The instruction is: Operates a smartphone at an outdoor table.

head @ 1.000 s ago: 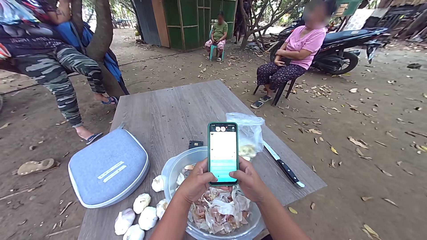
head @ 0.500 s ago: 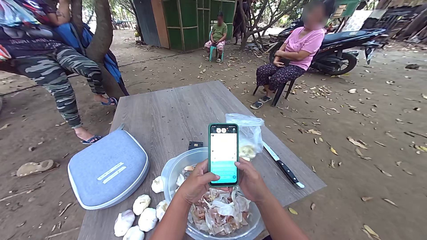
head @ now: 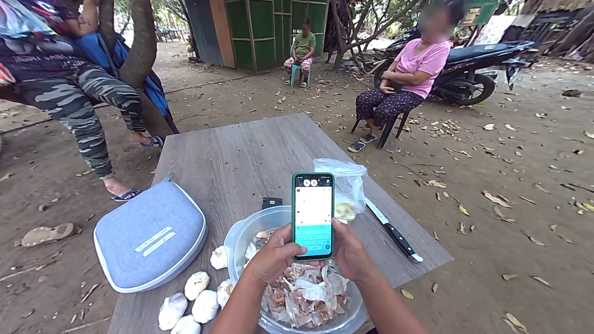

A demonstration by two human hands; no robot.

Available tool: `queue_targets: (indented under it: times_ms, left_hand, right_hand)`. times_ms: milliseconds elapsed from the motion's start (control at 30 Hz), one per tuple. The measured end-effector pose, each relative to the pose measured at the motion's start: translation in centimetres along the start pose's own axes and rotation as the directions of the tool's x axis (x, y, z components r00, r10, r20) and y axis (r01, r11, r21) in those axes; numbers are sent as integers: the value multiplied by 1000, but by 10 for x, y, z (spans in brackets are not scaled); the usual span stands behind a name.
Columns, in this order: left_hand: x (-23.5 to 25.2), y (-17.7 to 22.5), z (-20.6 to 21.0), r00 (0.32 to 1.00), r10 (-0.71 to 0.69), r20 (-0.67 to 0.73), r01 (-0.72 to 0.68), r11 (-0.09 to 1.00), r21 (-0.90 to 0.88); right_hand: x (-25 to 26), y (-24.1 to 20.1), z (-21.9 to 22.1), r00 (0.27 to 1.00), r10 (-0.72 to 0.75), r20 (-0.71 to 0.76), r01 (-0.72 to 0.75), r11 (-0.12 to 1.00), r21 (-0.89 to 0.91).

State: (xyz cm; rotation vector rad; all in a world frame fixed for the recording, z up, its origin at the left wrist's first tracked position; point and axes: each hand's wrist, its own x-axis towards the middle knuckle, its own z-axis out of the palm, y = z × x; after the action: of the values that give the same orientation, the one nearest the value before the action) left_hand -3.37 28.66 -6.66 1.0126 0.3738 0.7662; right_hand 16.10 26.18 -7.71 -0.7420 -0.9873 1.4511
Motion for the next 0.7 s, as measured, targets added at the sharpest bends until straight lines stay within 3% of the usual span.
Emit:
queue_targets:
  times_ms: [167, 300, 533, 700]
  left_hand:
    - [0, 1, 3, 996, 15, -87, -14, 1000, 3]
    - [0, 2, 2, 994, 14, -108, -14, 1000, 3]
    - [0, 0, 0, 998, 22, -66, -25, 999, -41]
    - [1, 1, 1, 998, 11, -63, -15, 998, -58]
  right_hand:
    - [-2, -1, 0, 993, 15, 119, -4, 996, -91]
    - [-1, -3, 6, 994, 69, 80, -60, 992, -110]
    - [-1, -3, -2, 993, 40, 109, -37, 999, -29]
    - [-1, -2, 0, 996, 31, 83, -26, 997, -66]
